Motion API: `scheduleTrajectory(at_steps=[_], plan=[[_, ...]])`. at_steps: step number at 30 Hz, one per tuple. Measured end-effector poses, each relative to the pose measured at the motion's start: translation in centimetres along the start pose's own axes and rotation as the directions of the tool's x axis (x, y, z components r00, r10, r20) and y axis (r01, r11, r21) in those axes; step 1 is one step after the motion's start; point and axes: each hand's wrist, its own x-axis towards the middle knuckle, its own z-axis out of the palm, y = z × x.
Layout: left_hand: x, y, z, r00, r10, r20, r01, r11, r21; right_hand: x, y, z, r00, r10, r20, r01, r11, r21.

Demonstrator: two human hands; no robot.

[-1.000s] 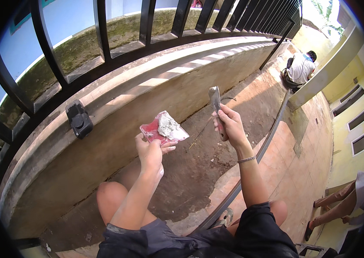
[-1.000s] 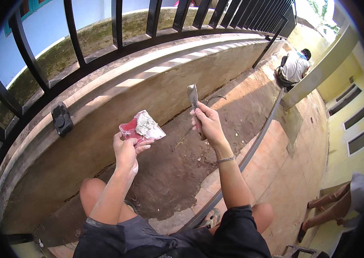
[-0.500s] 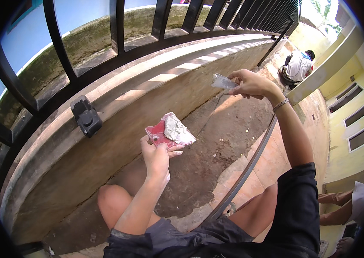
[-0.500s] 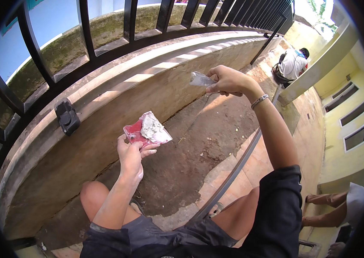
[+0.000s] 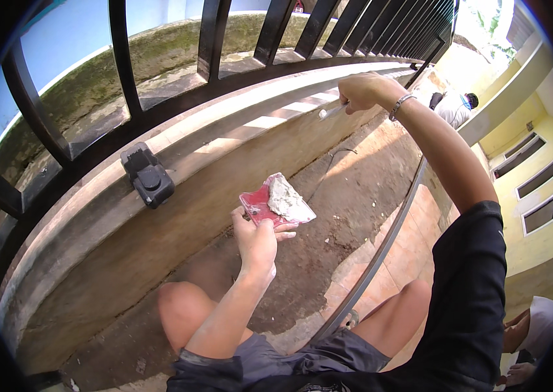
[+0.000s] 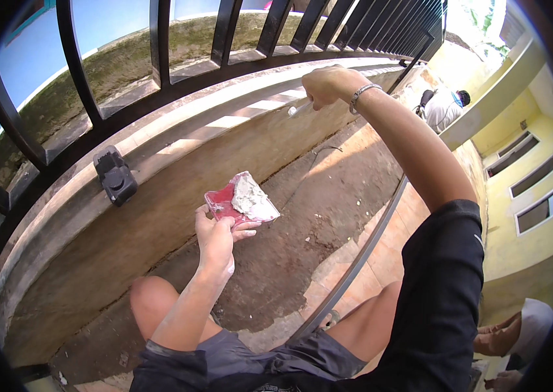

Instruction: The person scoops white compound from a small container and applies it into a crack along a low wall using a putty knife. The person repeatedly scoops and smooths the material into the gap while crouching on a tiled floor.

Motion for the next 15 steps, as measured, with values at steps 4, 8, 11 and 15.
scheduleTrajectory(at_steps=[4,8,11,15], plan=[[0.1,0.3,0.1,1.0,0.001,0.005,-0.001,1.0,-0.008,1.1,-1.2,-2.8,0.999,0.043,0.006,-0.044,0.999,0.003],[0.1,0.5,0.1,1.0,-0.014,0.0,0.014,1.0,0.006,-1.2,-1.1,-3.9,0.984,0.013,-0.177,-0.022,0.999,-0.047],[0.0,0.4,-0.2,0.999,-0.029,-0.023,0.03,0.999,0.013,-5.3,-0.5,-1.4,0.954,0.204,-0.218,-0.188,0.978,0.093],[0.0,0.3,-0.4,1.0,-0.016,-0.01,0.016,1.0,0.011,-9.3,-1.6,7.3,0.827,0.423,-0.371,-0.156,0.806,0.57]])
